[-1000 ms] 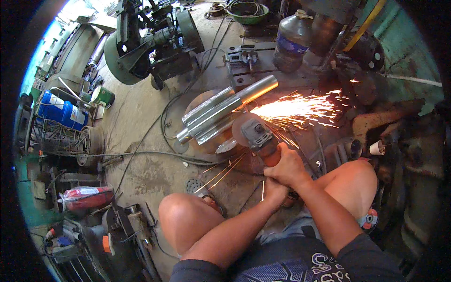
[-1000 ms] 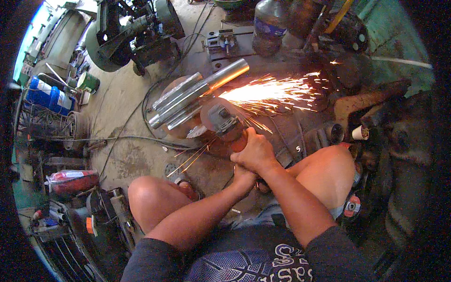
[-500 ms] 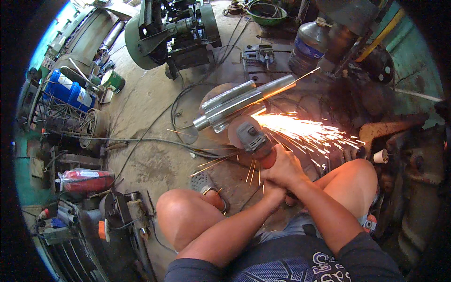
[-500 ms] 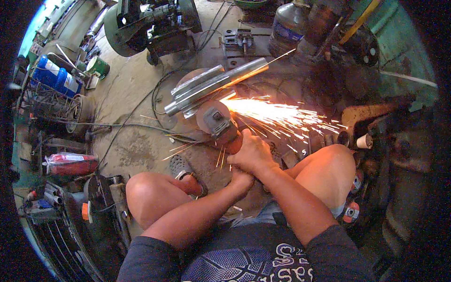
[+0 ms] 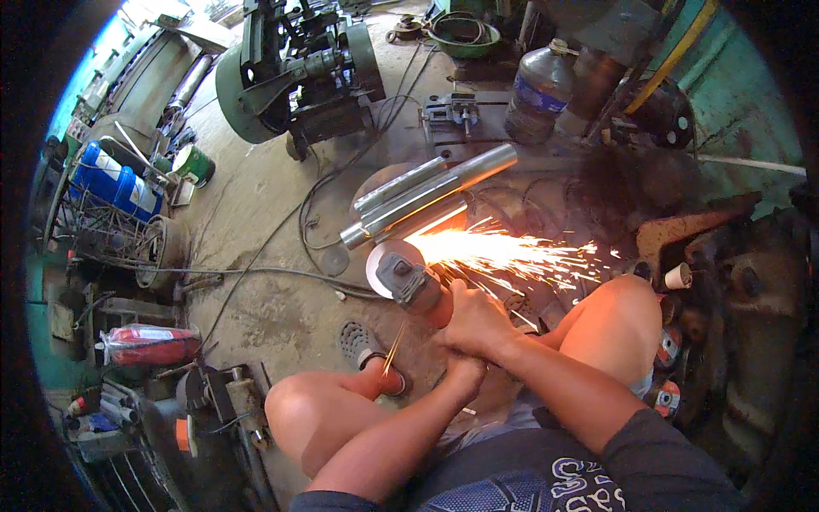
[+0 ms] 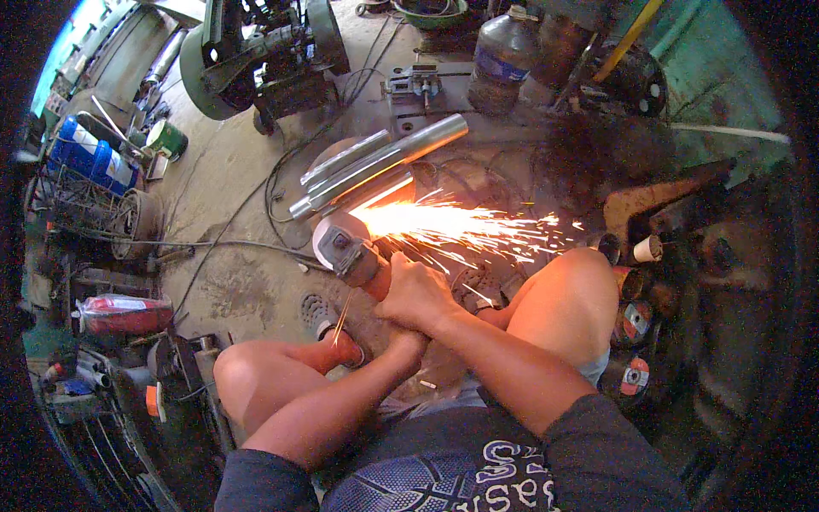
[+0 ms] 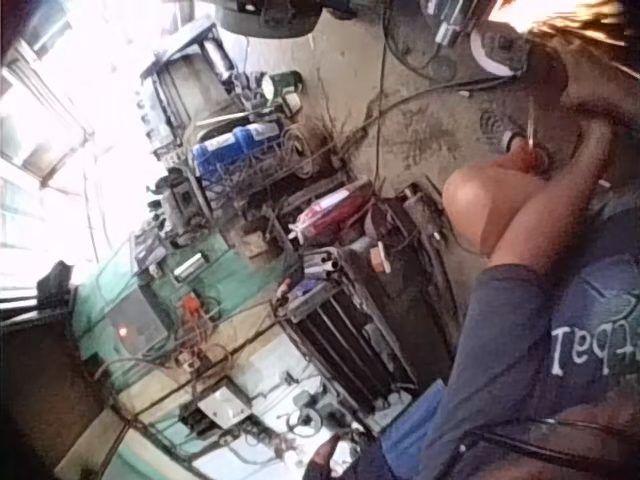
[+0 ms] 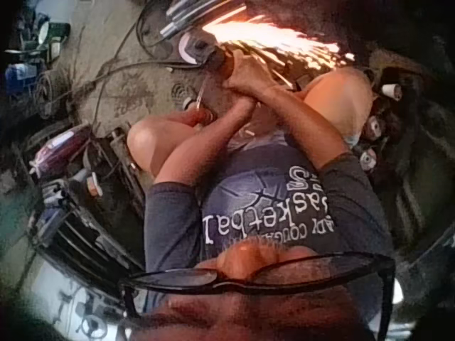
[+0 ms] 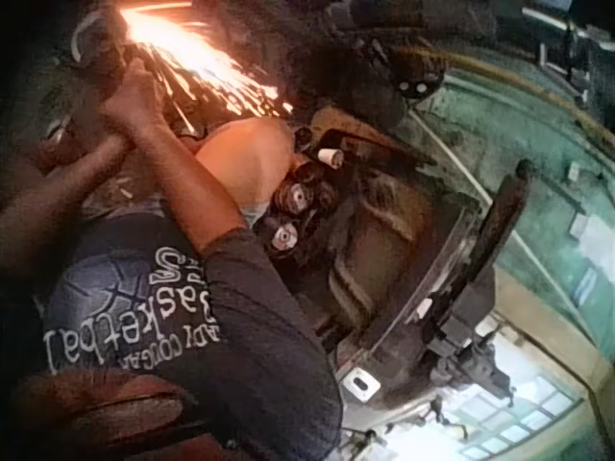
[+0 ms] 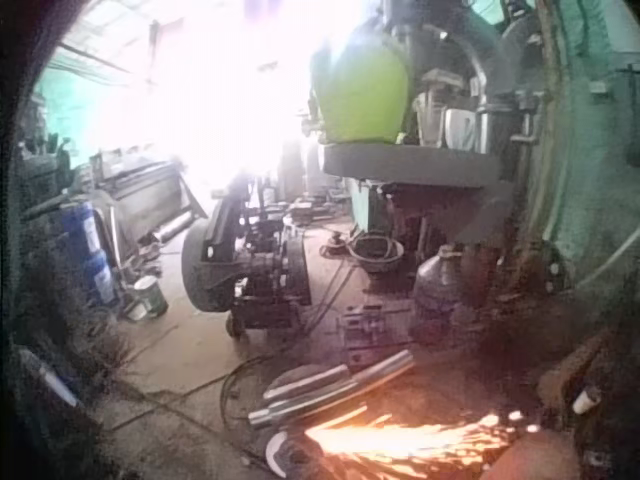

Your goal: The person sits on the floor and uses an angle grinder to smooth the edges of several metal pipes. Sparks fly as the grinder contacts the metal. The person repositions the pipes and continues grinding different sections.

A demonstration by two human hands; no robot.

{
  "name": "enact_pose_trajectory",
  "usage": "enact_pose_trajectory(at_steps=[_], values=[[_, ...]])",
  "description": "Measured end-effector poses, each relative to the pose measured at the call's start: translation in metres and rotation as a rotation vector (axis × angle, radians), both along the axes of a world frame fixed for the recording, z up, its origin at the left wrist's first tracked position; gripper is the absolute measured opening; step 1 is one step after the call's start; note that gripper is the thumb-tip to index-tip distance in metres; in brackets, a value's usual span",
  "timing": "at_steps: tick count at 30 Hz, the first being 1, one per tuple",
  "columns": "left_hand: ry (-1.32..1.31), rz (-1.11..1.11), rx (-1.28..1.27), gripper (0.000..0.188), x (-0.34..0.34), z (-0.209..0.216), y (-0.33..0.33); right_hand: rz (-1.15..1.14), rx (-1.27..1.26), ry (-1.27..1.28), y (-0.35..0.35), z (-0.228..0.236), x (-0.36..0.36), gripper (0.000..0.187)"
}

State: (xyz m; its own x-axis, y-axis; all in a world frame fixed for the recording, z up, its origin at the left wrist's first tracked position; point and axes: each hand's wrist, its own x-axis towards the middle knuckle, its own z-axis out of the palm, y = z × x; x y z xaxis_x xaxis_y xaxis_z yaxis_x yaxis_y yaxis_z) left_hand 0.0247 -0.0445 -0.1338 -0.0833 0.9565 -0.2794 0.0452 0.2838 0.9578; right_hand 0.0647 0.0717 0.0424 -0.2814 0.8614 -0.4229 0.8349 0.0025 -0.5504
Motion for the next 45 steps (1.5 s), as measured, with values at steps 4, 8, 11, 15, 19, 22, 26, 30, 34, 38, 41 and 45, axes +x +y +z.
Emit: enact_pose_trajectory(at_steps=[4, 8, 11, 15, 19, 22, 26, 30, 34, 38, 41, 45], values=[[-0.008, -0.016, -0.077, 0.040, -0.004, 0.009, 0.008, -0.022, -0.047, 0.000, 0.002, 0.001, 0.004, 0.065], [-0.017, -0.035, -0.099, 0.040, 0.002, 0.018, 0.018, -0.056, -0.051, -0.022, 0.006, 0.002, 0.014, 0.067], [-0.018, -0.049, -0.100, 0.039, 0.012, 0.023, 0.026, -0.069, -0.025, -0.045, 0.008, 0.000, 0.025, 0.064], [-0.008, -0.055, -0.085, 0.039, 0.029, 0.034, 0.039, -0.116, -0.010, -0.053, 0.013, -0.007, 0.042, 0.066], [-0.012, -0.092, -0.333, 0.037, 0.040, 0.045, 0.052, -0.175, 0.002, -0.058, 0.018, -0.017, 0.059, 0.070], [-0.096, -0.015, -0.293, 0.049, 0.055, 0.047, 0.059, -0.223, 0.074, -0.086, 0.020, -0.023, 0.070, 0.071], [-0.205, -0.027, -0.273, 0.059, 0.068, 0.045, 0.069, -0.296, 0.084, 0.000, 0.027, -0.025, 0.087, 0.072], [-0.144, -0.095, -0.287, 0.052, 0.072, 0.061, 0.074, -0.339, 0.092, 0.079, 0.030, -0.025, 0.096, 0.072], [-0.229, -0.042, -0.360, 0.054, 0.071, 0.083, 0.073, -0.293, 0.059, 0.058, 0.031, -0.024, 0.093, 0.072], [-0.244, -0.057, -0.320, 0.052, 0.060, 0.078, 0.070, -0.258, 0.078, 0.016, 0.027, -0.021, 0.082, 0.071], [-0.224, -0.004, -0.210, 0.050, 0.058, 0.063, 0.063, -0.210, 0.050, -0.024, 0.024, -0.020, 0.071, 0.070], [-0.386, 0.131, -0.260, 0.047, 0.060, 0.053, 0.052, -0.136, -0.006, -0.052, 0.019, -0.018, 0.053, 0.070]])
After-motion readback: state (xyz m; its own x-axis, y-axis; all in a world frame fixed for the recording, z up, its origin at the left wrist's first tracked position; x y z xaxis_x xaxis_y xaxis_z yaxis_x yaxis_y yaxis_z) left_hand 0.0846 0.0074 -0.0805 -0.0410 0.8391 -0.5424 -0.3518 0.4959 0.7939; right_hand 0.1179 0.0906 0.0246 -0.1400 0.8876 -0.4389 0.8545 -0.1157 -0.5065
